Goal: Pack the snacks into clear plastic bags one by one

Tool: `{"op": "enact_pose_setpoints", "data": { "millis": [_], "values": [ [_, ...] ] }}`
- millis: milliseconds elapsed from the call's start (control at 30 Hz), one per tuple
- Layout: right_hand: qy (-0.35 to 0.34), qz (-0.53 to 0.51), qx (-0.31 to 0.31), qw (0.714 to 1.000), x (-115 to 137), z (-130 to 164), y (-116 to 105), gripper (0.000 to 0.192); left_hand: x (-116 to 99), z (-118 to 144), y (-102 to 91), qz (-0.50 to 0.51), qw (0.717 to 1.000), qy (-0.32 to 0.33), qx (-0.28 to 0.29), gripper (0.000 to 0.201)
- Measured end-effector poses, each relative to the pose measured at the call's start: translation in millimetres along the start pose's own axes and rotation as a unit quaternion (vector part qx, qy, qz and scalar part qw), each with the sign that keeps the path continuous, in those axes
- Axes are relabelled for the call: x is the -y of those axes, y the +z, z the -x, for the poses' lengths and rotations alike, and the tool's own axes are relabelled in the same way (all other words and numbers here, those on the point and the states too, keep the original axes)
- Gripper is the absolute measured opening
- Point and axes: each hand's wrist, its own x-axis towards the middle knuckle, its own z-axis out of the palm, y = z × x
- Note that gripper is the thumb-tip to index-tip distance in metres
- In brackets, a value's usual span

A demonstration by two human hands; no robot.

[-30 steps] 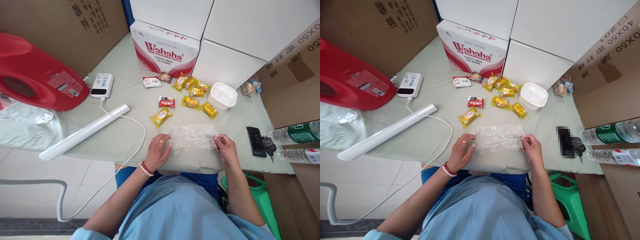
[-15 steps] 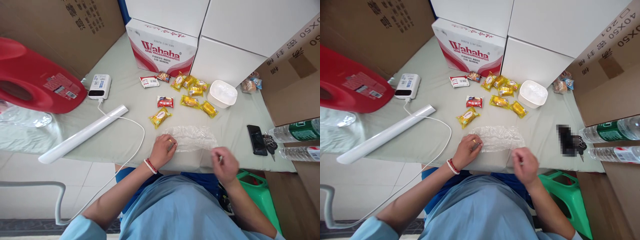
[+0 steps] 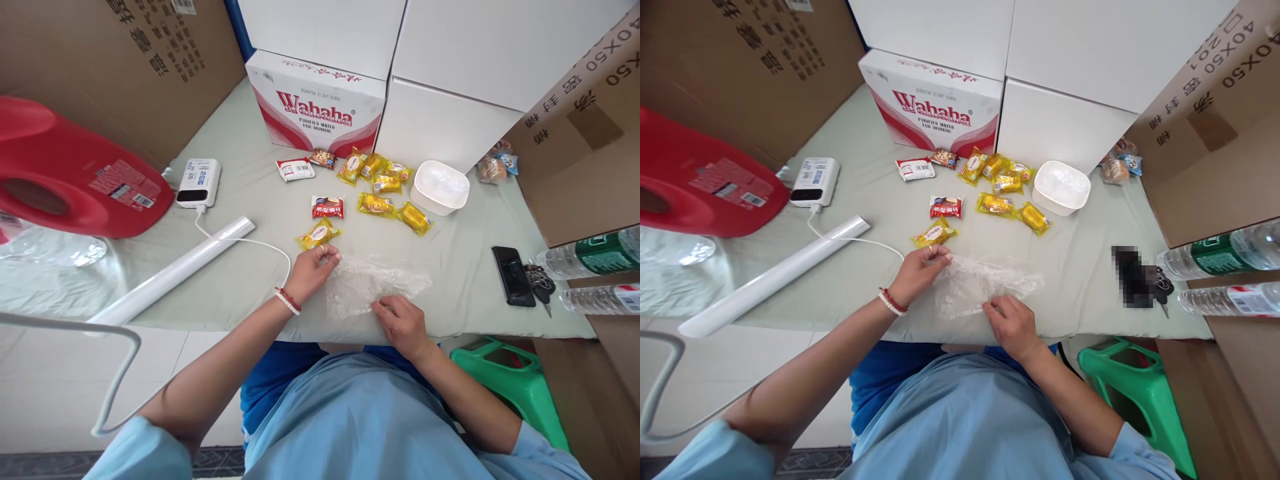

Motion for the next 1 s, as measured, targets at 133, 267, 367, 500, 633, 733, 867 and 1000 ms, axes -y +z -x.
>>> {"op": "enact_pose_setpoints", "data": {
  "millis": [133, 267, 367, 500, 633, 733, 867, 1000],
  "values": [
    [-0.004, -0.005, -0.021, 1.000, -1, 9, -10, 0.026, -8, -27, -7.5, -0.034, 0.998, -0.034, -0.030, 0.025],
    [-0.008, -0.008, -0.023, 1.000, -1, 20, -20, 0.025, -16, -49, -9.7, -0.147, 0.988, -0.008, -0.050, 0.028],
    [0.003, -0.014, -0.008, 1.000, 2, 28, -22, 0.026, -17, -68, -11.2, -0.227, 0.973, -0.020, -0.048, 0.027],
    [0.016, -0.028, 0.004, 0.999, 6, 34, -22, 0.026, -20, -76, -14.2, -0.277, 0.958, -0.038, -0.058, 0.025],
    [0.025, -0.034, -0.002, 0.999, 8, 32, -20, 0.027, -43, -44, -10.4, -0.305, 0.927, 0.092, -0.198, 0.037],
    [0.034, -0.029, -0.002, 0.999, 9, 30, -16, 0.027, -58, -4, 4.7, -0.316, 0.910, 0.187, -0.195, 0.026],
    [0.048, -0.039, 0.046, 0.997, 17, 30, -16, 0.026, -44, 34, 33.2, -0.363, 0.912, 0.191, -0.028, 0.026],
    [0.029, -0.158, 0.223, 0.961, 28, 19, -48, 0.023, -8, 49, 46.0, -0.379, 0.915, 0.140, -0.007, 0.031]
  ]
}}
